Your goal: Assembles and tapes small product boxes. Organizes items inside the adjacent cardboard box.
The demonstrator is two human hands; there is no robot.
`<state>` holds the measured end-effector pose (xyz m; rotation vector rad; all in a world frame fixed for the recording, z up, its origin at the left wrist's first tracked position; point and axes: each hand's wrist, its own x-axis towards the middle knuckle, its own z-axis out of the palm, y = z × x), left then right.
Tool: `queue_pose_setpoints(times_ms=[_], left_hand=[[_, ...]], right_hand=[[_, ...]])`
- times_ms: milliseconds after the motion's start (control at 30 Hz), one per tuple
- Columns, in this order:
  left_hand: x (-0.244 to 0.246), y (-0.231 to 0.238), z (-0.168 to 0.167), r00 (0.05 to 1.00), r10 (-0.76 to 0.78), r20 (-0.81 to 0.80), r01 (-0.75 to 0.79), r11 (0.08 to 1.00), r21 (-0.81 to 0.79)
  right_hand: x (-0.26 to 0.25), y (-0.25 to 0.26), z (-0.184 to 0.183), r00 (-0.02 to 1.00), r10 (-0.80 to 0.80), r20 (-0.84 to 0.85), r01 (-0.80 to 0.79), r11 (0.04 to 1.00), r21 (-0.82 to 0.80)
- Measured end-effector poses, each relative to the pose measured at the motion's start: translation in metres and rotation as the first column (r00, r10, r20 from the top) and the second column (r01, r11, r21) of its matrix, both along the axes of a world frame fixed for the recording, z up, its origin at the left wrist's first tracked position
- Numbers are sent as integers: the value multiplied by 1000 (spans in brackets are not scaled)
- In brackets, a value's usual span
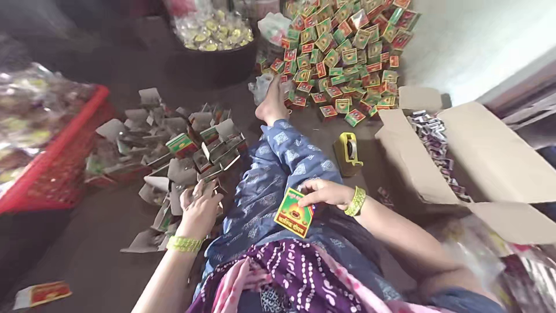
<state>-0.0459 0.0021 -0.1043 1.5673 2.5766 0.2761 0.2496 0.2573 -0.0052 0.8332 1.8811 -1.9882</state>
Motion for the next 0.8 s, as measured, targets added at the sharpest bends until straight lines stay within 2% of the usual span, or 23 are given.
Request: queue_pose_setpoints(times_ms=[67,100,133,167,200,267,300,333,367,400,433,500,567,633,700,800], left_hand=[[-5,-6,0,1000,-6,-17,6,1000,26],[-7,-9,1,1000,-2,-12,2,1000,31],[-9,-12,3,1000,-4,-1,4,999,52],[-11,-15,3,1000,-13,10,12,995,99],[-14,-17,2,1000,-25,12,23,987,158],[-17,-20,3,1000,-22,10,19,969,247],[-17,-20,6,1000,-16,0,16,958,287],[-16,-19,10,1000,-10,-25,17,945,326],[-14,-17,16,999,-4,-44,20,932,362],[-10,-16,23,998,-3,-70,31,920,392],[-6,-14,30,995,-12,-100,52,907,417],[3,-9,45,990,-53,-127,107,878,467],[12,-4,59,986,-116,-121,163,826,540],[24,2,72,979,-189,-79,197,766,611],[41,11,84,964,-265,-22,212,713,668],[69,31,102,907,-415,70,237,641,730]], right_hand=[[-5,19,11,996,14,93,-22,996,87],[-6,34,20,994,-35,108,14,982,190],[-6,52,31,988,-139,68,112,944,309],[-5,73,46,957,-286,-41,279,877,391],[-4,95,64,868,-446,-218,496,776,390],[-5,143,94,526,-651,-547,826,545,145],[-3,160,107,376,-687,-621,889,457,33],[-1,171,118,283,-708,-647,914,404,-42],[0,174,125,249,-725,-643,920,385,-78],[-1,170,126,271,-732,-626,916,396,-67],[-3,160,121,339,-725,-600,899,438,-21],[-7,129,101,546,-656,-521,805,583,110],[-10,89,77,747,-529,-403,640,736,221],[-11,50,50,881,-324,-343,430,852,299],[-9,16,22,924,-74,-375,235,883,405],[-8,-23,-5,862,186,-472,119,830,544]])
